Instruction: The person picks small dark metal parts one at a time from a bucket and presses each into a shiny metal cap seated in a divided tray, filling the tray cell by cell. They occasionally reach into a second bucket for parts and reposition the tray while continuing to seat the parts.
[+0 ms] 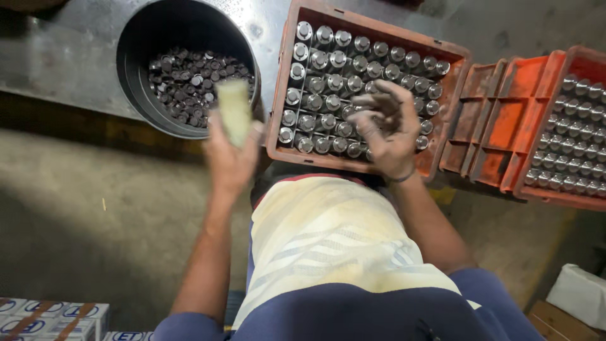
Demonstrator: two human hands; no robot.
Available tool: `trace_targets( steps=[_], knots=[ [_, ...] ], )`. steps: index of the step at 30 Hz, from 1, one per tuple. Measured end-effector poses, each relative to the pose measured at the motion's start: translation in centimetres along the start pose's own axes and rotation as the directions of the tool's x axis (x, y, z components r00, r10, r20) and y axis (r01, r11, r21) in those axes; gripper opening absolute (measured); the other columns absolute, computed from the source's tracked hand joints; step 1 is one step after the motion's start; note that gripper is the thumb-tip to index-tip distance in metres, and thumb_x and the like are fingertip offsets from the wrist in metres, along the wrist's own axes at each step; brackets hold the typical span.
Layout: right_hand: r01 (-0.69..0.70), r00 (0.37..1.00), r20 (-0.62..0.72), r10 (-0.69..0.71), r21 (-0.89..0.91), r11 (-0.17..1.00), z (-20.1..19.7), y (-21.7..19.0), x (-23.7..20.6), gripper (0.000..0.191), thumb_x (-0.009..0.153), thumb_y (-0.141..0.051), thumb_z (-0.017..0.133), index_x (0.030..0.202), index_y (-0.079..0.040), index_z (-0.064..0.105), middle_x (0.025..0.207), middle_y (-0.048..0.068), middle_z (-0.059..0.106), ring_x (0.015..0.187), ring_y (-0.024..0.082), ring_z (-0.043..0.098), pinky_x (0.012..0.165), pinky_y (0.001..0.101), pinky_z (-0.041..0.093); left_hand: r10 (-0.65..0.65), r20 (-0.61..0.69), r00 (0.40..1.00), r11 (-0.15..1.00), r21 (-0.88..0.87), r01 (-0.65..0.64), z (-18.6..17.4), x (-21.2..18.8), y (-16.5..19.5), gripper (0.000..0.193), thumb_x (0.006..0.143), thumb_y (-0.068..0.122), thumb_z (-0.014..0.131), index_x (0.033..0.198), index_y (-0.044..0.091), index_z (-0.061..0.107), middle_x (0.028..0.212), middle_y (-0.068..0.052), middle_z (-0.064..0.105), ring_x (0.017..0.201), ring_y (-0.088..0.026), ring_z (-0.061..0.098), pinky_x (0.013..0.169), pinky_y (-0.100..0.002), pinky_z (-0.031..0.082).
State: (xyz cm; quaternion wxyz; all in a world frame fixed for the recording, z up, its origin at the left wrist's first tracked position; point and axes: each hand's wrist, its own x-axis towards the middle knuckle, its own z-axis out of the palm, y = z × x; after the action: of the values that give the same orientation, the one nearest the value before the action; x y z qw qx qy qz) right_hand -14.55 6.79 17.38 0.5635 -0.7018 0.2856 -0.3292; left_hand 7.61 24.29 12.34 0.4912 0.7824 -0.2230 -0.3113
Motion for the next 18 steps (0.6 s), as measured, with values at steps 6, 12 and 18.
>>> trace_targets(
  steps=[6,12,18],
  knots=[
    [-0.124,0.992,-0.029,0.122,-0.363,0.923,-4.4,4.4,-4.2,0.026,0.1,-0.009,0.073,0.124,-0.001,0.066,0.106,0.009,0.073,0.091,0.012,0.067,0.081,0.0265,0.056,0.299,0.102,0.949,0.708,0.643,-0.292,-2.5,6.0,-2.8,0.048,0.098,0.029,0.07,0.133,0.0,0.055,0.111,-0.026,0.069,0.099,-0.047,0.064,0.081,-0.059,0.047],
    [-0.286,0.956,-0.051,0.29,-0.399,0.872,-6.9,7.6,-7.5,0.024,0.093,-0.012,0.075,0.115,-0.004,0.071,0.102,0.006,0.074,0.088,0.012,0.068,0.079,0.0282,0.055,0.363,-0.023,0.931,0.663,0.708,-0.241,-0.2,6.1,-4.1,0.032,0.107,0.035,0.061,0.125,0.009,0.066,0.108,-0.015,0.073,0.095,-0.04,0.068,0.081,-0.055,0.05],
    [-0.154,0.981,-0.196,-0.003,-0.783,0.603,-13.7,11.9,-9.9,0.04,0.085,-0.013,0.081,0.123,-0.006,0.067,0.133,0.021,0.063,0.124,0.03,0.061,0.105,0.0435,0.052,0.447,-0.097,0.889,0.658,0.709,-0.254,1.3,7.7,-3.2,0.034,0.102,0.045,0.064,0.11,0.014,0.074,0.106,-0.012,0.072,0.089,-0.038,0.07,0.071,-0.052,0.053]
  ],
)
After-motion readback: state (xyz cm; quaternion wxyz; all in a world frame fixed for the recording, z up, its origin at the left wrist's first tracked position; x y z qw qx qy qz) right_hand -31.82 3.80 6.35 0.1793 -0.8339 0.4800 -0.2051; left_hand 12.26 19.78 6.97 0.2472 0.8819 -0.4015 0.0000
